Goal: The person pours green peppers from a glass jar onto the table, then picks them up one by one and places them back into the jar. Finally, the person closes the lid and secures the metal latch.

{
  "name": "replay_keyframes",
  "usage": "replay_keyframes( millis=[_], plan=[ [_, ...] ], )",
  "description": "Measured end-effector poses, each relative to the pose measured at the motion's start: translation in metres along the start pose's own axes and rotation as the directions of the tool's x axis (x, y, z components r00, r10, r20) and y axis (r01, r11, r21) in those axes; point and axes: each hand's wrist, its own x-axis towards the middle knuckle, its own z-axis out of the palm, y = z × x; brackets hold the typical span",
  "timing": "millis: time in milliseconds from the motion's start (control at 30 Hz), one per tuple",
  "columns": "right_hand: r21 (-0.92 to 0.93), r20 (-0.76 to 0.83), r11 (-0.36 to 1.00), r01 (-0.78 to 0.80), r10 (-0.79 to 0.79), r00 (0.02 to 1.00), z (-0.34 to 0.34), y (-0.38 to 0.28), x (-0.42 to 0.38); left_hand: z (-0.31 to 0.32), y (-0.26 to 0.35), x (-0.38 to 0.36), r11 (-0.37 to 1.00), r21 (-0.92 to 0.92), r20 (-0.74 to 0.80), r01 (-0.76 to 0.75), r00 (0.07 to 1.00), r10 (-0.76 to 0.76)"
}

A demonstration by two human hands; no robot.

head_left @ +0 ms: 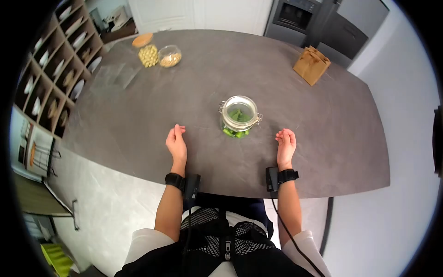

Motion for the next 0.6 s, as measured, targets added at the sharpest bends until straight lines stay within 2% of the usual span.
replay_keyframes(
  millis=[100,200,367,467,533,600],
  plan=[
    [-0.205,-0.049,0.972,0.117,-0.129,0.990,0.008,0.007,-0.007,0.007,-0.001,-0.003,1.000,-0.002,-0.045,-0.005,0.999,0.005],
    [-0.414,0.011,0.898,0.148,-0.158,0.987,0.012,0.012,-0.011,0.006,0.003,-0.005,0.992,0.129,0.001,-0.010,1.000,0.010],
    [-0.500,0.024,0.851,0.159,-0.170,0.985,0.016,0.012,-0.009,0.009,-0.001,-0.004,0.986,0.157,-0.019,-0.056,0.998,0.060],
    [-0.560,0.054,0.814,0.157,-0.153,0.987,0.012,0.011,-0.014,0.006,0.010,-0.007,0.990,0.141,-0.055,-0.023,0.998,0.031],
    [-0.553,0.049,0.817,0.163,-0.163,0.985,0.018,0.013,-0.011,0.008,-0.003,-0.005,0.988,0.142,-0.097,-0.068,0.992,0.082],
    [-0.569,0.073,0.804,0.174,-0.162,0.984,0.018,0.013,-0.010,0.007,0.003,-0.005,0.993,0.111,-0.101,-0.043,0.993,0.054]
  ],
)
